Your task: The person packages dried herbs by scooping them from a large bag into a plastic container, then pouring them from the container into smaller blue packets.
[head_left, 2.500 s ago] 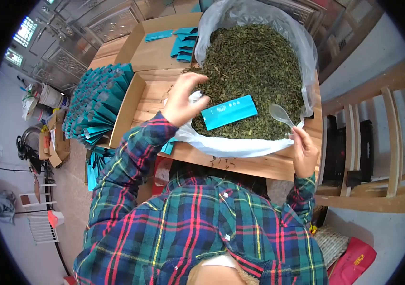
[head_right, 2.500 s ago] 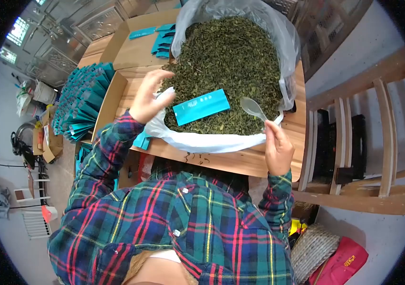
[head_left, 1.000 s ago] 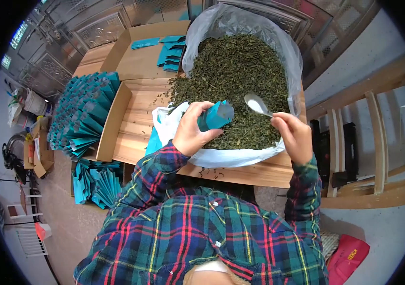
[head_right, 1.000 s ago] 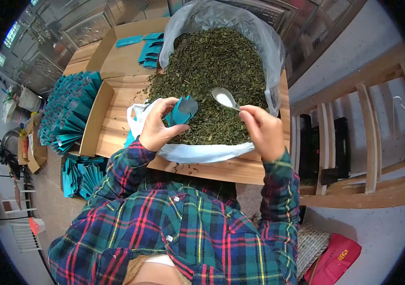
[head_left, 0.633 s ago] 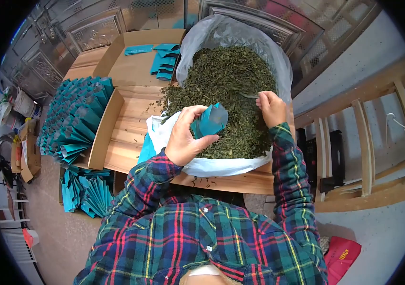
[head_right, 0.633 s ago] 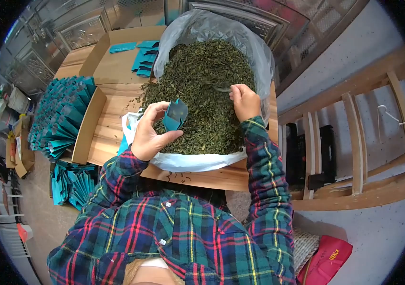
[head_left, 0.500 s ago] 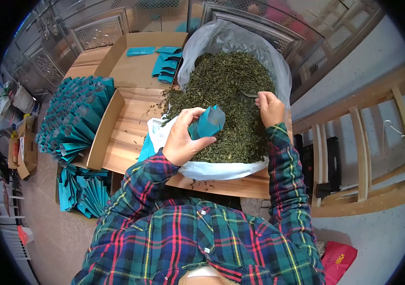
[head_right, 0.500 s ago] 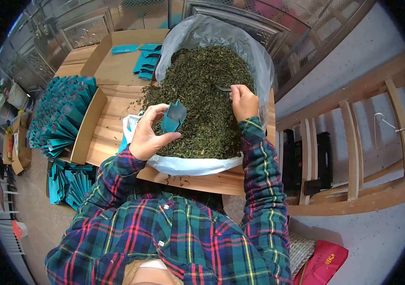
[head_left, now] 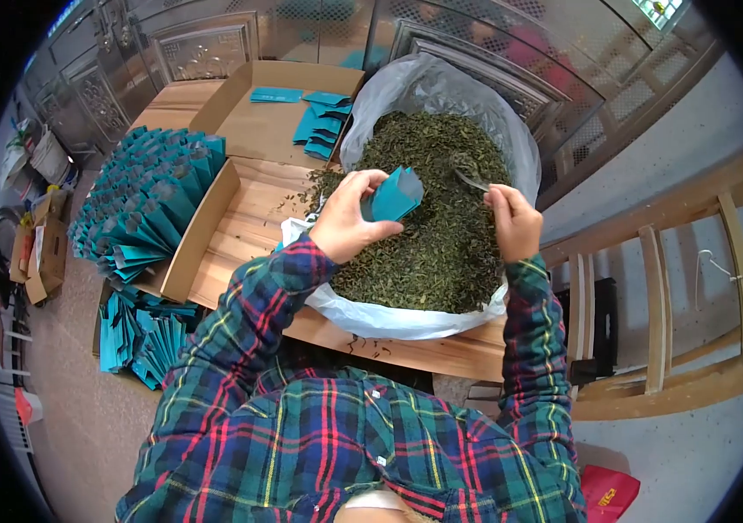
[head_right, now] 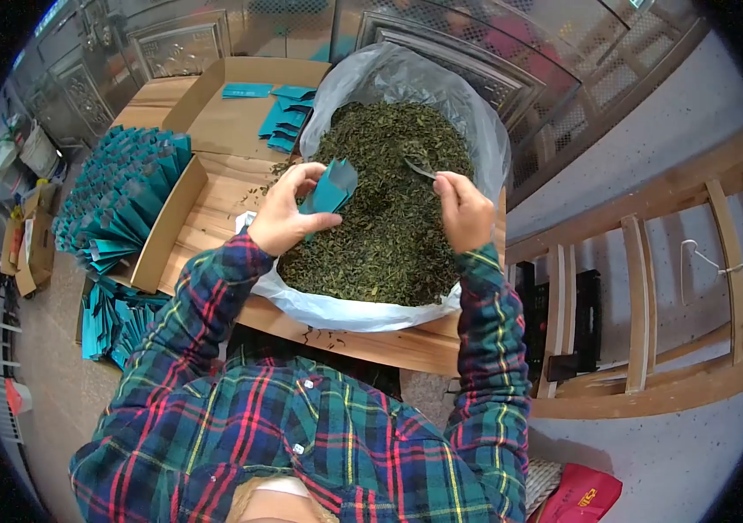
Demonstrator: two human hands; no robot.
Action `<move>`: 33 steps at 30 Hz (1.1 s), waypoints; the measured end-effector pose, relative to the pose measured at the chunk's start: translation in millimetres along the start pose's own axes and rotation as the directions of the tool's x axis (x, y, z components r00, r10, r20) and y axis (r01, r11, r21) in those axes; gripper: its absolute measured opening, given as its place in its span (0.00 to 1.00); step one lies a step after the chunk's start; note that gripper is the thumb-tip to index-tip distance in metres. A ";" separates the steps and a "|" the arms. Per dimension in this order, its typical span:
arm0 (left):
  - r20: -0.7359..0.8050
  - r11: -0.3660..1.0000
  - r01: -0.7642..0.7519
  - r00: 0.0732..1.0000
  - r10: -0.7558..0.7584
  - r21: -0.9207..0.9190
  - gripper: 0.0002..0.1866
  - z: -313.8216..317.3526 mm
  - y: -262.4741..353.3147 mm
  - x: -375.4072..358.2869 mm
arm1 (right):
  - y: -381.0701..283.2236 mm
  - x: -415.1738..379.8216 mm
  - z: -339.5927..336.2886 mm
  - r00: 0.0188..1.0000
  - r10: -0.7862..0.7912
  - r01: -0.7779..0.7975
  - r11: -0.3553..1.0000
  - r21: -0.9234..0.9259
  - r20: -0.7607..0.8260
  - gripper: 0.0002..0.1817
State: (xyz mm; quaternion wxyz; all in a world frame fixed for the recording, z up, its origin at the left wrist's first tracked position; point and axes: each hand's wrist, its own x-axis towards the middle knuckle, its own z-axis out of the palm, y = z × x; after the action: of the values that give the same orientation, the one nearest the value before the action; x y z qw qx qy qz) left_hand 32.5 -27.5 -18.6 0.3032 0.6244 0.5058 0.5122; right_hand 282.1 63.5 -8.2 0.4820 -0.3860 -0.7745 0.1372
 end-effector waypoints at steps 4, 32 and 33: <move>0.010 0.999 -0.038 0.999 0.037 0.008 0.31 8.9 -15.6 16.5 | -32.4 8.5 -33.4 0.990 0.083 -0.107 0.968 0.229 0.113 0.08; -0.029 0.957 -0.161 0.984 0.173 0.243 0.32 33.3 -13.2 14.4 | -139.5 38.7 -50.6 0.670 -0.336 0.679 0.639 -0.362 0.662 0.05; -0.026 0.957 -0.159 0.985 0.171 0.241 0.32 31.1 -13.5 13.0 | -134.0 37.6 -55.6 0.729 -0.371 0.629 0.693 -0.351 0.575 0.05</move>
State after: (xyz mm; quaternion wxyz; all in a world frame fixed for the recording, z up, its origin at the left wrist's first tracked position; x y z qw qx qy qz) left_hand 57.1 -6.9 -35.4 0.1706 0.6841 0.5165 0.4859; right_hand 258.2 -6.9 121.9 0.1782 -0.2242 -0.9488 -0.1333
